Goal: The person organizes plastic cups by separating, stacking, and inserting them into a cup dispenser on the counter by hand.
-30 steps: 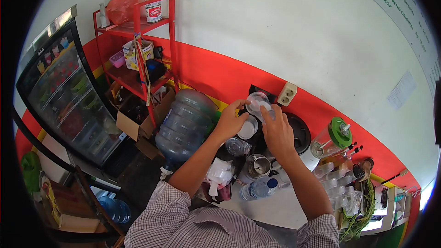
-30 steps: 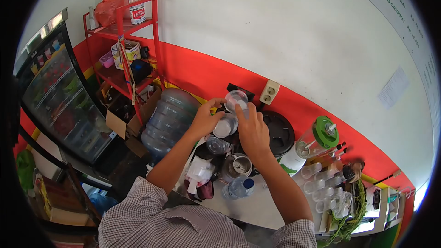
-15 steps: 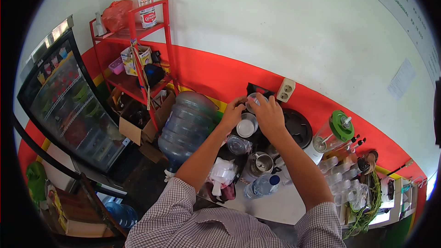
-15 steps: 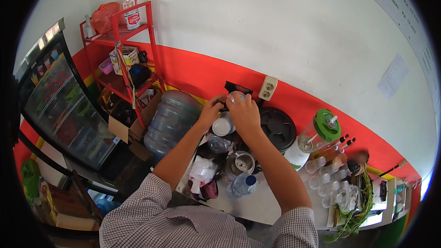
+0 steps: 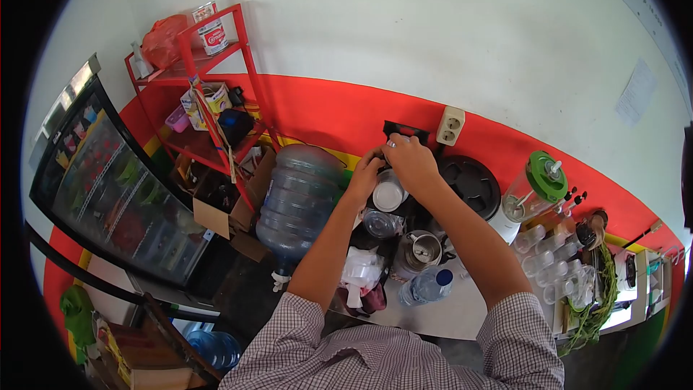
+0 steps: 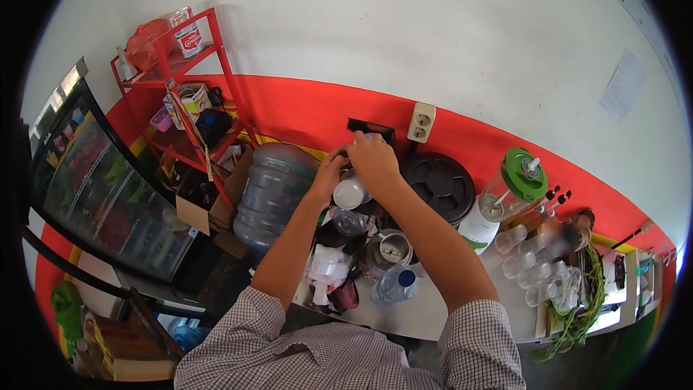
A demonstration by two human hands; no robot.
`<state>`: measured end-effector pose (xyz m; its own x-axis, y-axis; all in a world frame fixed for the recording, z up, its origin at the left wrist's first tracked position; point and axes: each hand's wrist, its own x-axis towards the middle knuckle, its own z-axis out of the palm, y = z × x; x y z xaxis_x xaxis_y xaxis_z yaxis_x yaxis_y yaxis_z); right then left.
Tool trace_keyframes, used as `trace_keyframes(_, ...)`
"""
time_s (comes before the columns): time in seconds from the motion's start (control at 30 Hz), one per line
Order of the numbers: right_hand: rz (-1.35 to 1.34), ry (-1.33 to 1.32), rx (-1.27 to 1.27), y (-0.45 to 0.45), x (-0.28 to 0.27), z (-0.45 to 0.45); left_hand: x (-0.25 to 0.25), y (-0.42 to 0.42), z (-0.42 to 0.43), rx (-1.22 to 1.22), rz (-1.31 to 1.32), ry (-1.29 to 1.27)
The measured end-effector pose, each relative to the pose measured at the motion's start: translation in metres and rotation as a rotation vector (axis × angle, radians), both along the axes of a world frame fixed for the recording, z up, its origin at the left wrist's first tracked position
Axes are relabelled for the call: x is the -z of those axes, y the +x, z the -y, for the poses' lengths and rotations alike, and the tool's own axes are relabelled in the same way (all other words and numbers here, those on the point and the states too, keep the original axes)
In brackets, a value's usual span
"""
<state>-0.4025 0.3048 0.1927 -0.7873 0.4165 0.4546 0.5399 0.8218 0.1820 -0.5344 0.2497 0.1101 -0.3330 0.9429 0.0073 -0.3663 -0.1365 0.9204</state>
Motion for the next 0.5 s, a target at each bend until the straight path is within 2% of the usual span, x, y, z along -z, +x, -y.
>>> trace_keyframes(0.2,0.028,-0.036,0.074,-0.008,0.004,-0.006,0.015,-0.007,-0.007,0.016,0.006,0.013)
trace_keyframes(0.27,-0.096,-0.164,0.059,-0.007,0.009,-0.01,0.012,-0.006,-0.006,0.014,-0.006,0.017)
trace_keyframes(0.5,-0.205,-0.139,0.124,0.0,0.009,0.005,0.005,-0.001,0.005,-0.009,0.007,0.024)
